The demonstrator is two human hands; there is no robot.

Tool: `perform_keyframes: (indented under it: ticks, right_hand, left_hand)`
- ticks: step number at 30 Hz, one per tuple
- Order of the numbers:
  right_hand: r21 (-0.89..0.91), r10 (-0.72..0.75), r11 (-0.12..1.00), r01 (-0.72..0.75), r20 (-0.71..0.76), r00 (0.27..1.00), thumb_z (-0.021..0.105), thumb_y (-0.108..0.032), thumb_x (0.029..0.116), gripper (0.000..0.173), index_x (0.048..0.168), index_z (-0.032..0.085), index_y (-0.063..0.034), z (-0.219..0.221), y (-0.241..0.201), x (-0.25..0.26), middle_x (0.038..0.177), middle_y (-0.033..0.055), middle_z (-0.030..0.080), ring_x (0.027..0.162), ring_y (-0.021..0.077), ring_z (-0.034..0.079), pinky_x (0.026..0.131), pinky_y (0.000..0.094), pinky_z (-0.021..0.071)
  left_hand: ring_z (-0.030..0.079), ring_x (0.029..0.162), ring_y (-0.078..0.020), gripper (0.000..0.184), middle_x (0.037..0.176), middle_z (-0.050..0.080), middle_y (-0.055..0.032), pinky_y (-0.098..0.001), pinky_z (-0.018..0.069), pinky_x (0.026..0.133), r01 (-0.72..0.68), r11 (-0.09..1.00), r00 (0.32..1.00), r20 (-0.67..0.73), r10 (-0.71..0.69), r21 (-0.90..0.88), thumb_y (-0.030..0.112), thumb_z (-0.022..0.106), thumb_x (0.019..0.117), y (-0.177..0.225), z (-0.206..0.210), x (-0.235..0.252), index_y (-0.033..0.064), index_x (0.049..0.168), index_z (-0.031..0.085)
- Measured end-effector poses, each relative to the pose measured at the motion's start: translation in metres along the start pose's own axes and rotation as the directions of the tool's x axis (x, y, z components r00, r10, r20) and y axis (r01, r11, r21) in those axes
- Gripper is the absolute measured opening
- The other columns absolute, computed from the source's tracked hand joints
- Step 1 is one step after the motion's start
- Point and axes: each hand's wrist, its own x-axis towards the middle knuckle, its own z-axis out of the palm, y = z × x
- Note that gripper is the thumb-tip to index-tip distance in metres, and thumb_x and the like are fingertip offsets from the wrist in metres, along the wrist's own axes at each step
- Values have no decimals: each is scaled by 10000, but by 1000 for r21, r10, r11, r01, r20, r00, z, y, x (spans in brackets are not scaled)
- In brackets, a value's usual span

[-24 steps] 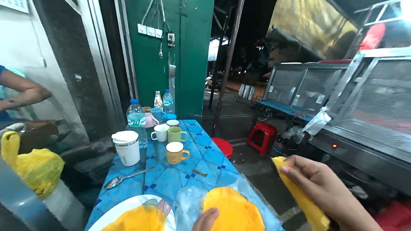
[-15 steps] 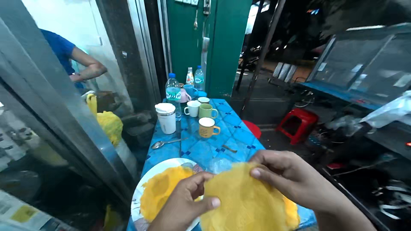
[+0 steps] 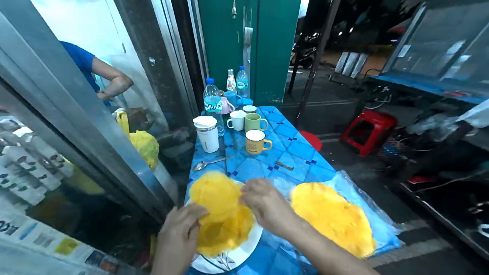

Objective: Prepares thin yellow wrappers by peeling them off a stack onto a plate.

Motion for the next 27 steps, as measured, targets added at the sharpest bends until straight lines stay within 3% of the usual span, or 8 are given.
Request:
perform_keyframes:
  ticks: [3, 6, 10, 14, 17, 19, 23, 27]
  right_hand:
    - [0, 38, 999, -39, 190, 981, 568, -30, 978, 213, 1040, 763, -87, 17, -4, -32, 1270, 126, 698, 1319, 329, 584, 1144, 607, 392]
    - [-16, 66, 998, -64, 229, 971, 583, 36, 938, 267, 1093, 755, -98, 11, -7, -52, 1369, 125, 649, 1383, 349, 525, 1142, 674, 351]
    - [-64, 98, 993, -94, 73, 992, 580, 24, 948, 307, 1162, 733, -133, -15, -10, -68, 1373, 97, 651, 1367, 322, 549, 1123, 655, 397]
    - [-113, 194, 971, -211, -145, 970, 561, -79, 997, 264, 1162, 752, -155, -59, 1, -103, 1343, 52, 672, 1357, 264, 563, 1126, 595, 437]
    - [-165, 294, 923, -349, -285, 912, 616, -184, 985, 208, 1127, 766, -157, -94, 23, -145, 1282, 12, 690, 1280, 192, 608, 1070, 471, 512]
    - [-147, 375, 894, -423, -269, 887, 652, -271, 977, 220, 1134, 762, -163, -106, 34, -173, 1200, -10, 716, 1166, 154, 660, 990, 419, 564]
    - [-60, 439, 893, -446, -102, 893, 720, -349, 943, 293, 1149, 758, -144, -94, 27, -197, 1210, 46, 718, 1171, 215, 663, 989, 455, 560]
    - [-118, 405, 898, -424, -158, 901, 734, -336, 926, 259, 1106, 760, -151, -73, 23, -203, 1195, 26, 724, 1159, 205, 668, 980, 430, 565]
  left_hand:
    - [635, 1232, -397, 294, 1144, 755, -102, -736, 328, 1098, 20, 1000, 983, 184, -16, -19, -66, 579, 878, 3, 9, -34, 65, 1033, 792]
    - [614, 1254, -422, 359, 1163, 750, -110, -758, 277, 1107, -16, 1000, 977, 214, 20, -22, -84, 543, 854, 14, 6, -43, 53, 1082, 783]
    - [593, 1275, -432, 372, 1196, 735, -121, -748, 265, 1116, -55, 998, 980, 194, 53, 6, -52, 498, 871, 25, 1, -29, 39, 1123, 755]
    - [612, 1249, -449, 299, 1225, 716, -187, -769, 244, 1115, -31, 1000, 962, 273, 29, 0, 57, 523, 988, 37, 4, -18, 4, 1203, 723]
    - [638, 1221, -416, 288, 1216, 716, -198, -733, 290, 1118, -32, 996, 959, 280, 55, -87, 130, 548, 1022, 51, 6, -12, 0, 1217, 716]
    - [664, 1193, -329, 273, 1200, 725, -167, -651, 370, 1120, -61, 979, 960, 256, 110, -194, 146, 563, 1026, 64, 10, -7, 14, 1203, 724]
    - [690, 1112, -142, 223, 1161, 735, -77, -365, 575, 991, -40, 837, 940, 263, 216, -545, 114, 587, 1016, 104, 35, 0, 23, 1163, 729]
    - [740, 966, -168, 199, 1092, 749, -52, -350, 645, 844, 160, 643, 887, 395, 240, -749, 78, 602, 999, 141, 77, -4, 20, 1155, 711]
